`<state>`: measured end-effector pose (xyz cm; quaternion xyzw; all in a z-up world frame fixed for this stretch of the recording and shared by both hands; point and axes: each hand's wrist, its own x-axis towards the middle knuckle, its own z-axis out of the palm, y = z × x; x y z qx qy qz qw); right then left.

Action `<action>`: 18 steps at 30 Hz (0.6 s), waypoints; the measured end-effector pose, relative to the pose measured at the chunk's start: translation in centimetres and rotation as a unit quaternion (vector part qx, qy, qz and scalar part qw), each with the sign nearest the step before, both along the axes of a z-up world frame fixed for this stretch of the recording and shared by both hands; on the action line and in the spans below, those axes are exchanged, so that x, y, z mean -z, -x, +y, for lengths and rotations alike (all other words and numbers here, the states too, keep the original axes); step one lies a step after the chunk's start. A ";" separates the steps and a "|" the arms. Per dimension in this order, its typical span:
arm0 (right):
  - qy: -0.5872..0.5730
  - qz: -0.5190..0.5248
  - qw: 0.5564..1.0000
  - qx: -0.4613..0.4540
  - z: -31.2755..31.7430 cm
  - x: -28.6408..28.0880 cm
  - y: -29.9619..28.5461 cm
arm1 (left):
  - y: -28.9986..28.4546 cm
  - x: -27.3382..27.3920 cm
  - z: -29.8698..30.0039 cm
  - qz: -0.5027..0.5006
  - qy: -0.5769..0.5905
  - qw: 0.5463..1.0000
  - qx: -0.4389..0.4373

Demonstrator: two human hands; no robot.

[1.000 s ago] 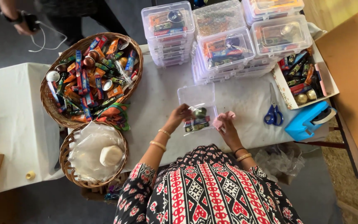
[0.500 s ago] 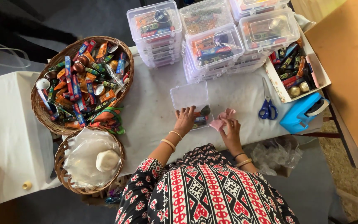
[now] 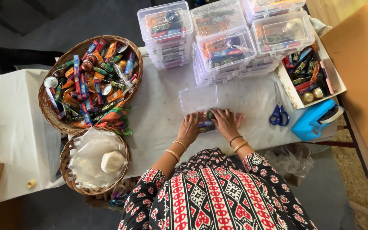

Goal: The person wraps snack bars in clear plastic and places the wrapped items into small plastic storage boxes, closing the boxes and stacking them with others on the table. They occasionally pick more snack bars from a basket and wipe the table with a pink cloth.

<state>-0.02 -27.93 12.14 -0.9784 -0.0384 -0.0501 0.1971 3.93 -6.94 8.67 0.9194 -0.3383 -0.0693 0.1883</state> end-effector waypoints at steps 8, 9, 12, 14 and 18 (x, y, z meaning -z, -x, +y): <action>0.060 0.034 0.997 0.020 0.3 1.9 -0.7 | -0.7 0.3 -0.7 0.047 -0.066 0.996 -0.024; 0.059 0.027 0.998 0.027 0.2 2.1 -0.8 | -0.8 0.4 -0.8 0.059 -0.073 0.995 -0.027; 0.042 0.002 0.998 0.043 -0.4 1.2 -0.1 | -0.7 0.9 -0.8 0.028 -0.100 0.994 -0.016; 0.037 0.009 0.998 0.049 -0.7 1.4 0.1 | -0.7 1.1 -0.8 0.015 -0.098 0.995 -0.017; 0.033 0.041 0.997 0.053 -1.0 2.6 0.2 | -0.9 1.2 -1.0 0.015 -0.114 0.993 -0.015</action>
